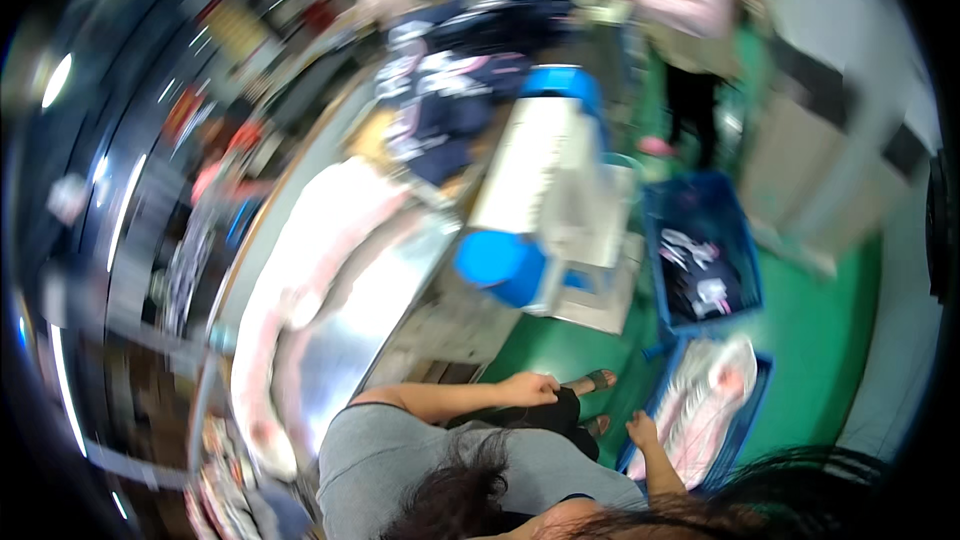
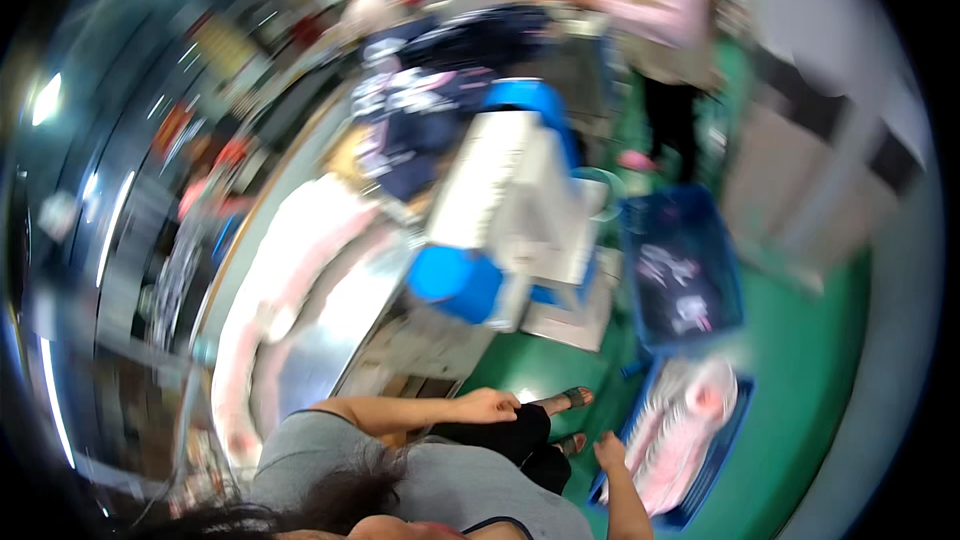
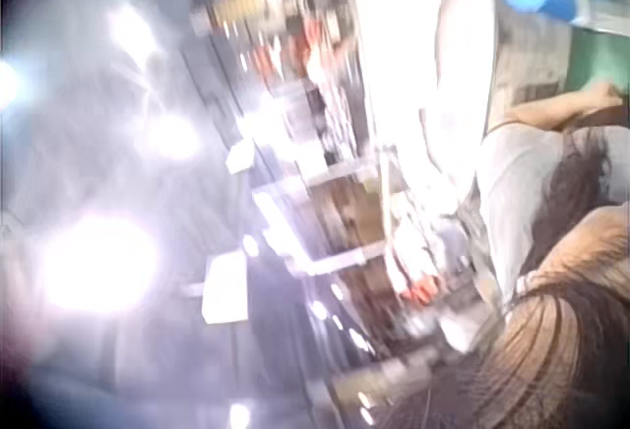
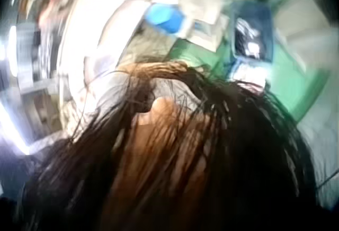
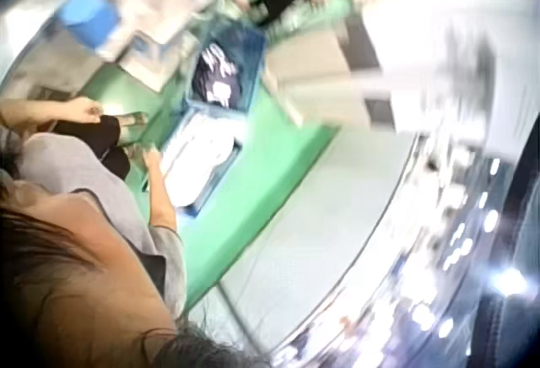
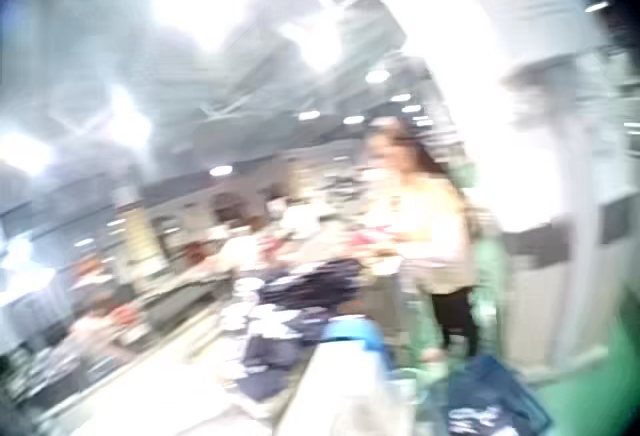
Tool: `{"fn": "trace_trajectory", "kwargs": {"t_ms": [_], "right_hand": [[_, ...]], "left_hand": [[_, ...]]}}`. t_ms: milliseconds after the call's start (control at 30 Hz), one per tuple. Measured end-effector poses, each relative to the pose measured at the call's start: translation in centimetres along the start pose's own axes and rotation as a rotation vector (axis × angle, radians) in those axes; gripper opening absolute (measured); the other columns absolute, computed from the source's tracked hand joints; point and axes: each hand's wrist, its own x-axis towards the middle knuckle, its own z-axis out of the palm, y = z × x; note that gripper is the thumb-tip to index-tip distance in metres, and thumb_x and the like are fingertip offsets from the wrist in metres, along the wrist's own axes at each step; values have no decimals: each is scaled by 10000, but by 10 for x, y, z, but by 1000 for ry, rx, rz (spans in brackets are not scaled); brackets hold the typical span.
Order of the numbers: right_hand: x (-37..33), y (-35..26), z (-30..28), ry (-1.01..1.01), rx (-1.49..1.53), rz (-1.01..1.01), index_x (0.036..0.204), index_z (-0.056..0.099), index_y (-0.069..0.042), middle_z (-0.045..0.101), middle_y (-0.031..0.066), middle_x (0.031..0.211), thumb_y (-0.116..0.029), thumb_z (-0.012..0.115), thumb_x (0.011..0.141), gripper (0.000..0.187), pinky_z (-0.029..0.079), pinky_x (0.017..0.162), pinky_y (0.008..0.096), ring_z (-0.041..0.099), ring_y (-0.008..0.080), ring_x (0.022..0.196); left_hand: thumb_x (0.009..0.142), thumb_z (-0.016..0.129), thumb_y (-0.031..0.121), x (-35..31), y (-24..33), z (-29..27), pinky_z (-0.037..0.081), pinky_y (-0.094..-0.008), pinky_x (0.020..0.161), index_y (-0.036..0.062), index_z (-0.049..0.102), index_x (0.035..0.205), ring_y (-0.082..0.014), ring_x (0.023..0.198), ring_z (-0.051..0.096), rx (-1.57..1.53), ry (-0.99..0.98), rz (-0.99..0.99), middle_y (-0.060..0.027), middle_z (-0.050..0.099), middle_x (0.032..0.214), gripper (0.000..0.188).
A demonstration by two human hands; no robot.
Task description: The person takes pink and white shoe components from a basket, applies them to a machine to attach or shape the heel area, and luego stacks the completed components on a metal bench before moving them back into the basket.
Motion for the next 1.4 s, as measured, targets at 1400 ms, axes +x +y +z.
{"fn": "trace_trajectory", "kwargs": {"t_ms": [1400], "right_hand": [[201,-818,141,178,-344,-841,1068,539,14,570,228,1073,-313,655,644,548,464,860,447,577,398,978]], "left_hand": [[690,726,455,-307,-313,-285,461,-336,875,-2,629,1085,-270,1015,621,-639,1782,-209,-168,654,1068,611]]}}
